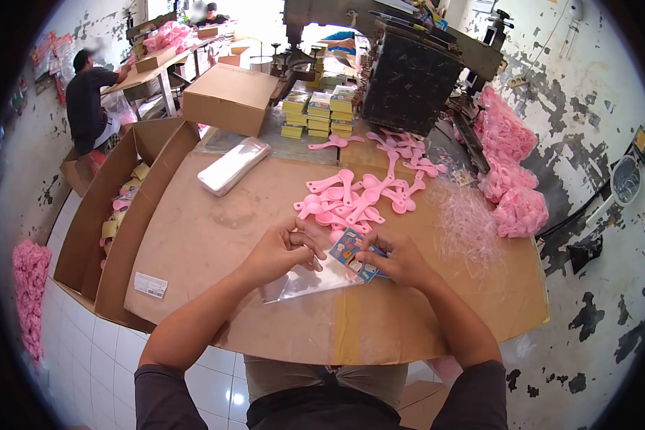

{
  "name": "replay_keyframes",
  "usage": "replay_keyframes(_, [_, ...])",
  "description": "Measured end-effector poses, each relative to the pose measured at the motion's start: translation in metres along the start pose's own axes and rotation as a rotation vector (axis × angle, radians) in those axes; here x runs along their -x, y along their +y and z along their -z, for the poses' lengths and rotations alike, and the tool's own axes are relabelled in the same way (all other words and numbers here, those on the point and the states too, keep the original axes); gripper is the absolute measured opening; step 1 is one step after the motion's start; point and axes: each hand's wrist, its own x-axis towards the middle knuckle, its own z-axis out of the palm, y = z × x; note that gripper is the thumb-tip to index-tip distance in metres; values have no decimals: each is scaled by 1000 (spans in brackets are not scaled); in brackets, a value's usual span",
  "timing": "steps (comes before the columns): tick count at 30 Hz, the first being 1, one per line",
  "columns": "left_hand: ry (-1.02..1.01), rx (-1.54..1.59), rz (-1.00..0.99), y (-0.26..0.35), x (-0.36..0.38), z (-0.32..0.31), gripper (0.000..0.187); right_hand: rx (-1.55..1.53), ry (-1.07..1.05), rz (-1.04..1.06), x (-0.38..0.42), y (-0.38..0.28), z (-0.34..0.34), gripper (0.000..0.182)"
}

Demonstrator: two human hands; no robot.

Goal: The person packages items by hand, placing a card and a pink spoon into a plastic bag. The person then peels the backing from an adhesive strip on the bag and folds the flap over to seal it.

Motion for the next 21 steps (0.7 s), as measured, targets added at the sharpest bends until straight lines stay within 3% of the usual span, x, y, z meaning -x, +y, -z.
replay_keyframes(1, [21, -11, 8, -2, -1, 2, 25, 160, -22, 10, -1, 3, -2, 27])
replay_keyframes(4, [67, -39, 66, -6, -2, 4, 20, 74, 83, 167, 4, 6, -14, 27])
replay_keyframes(10, [55, -124, 105, -7, 0, 1, 27, -548, 222, 11, 7, 3, -32, 41])
replay_keyframes(16, [62, -153, 106, -3, 4, -6, 27, -545, 439, 58, 6, 5, -30, 40])
replay_keyframes(21, [69, -218, 99, -7, 2, -6, 26, -472, 397, 74, 11, 9, -31, 35])
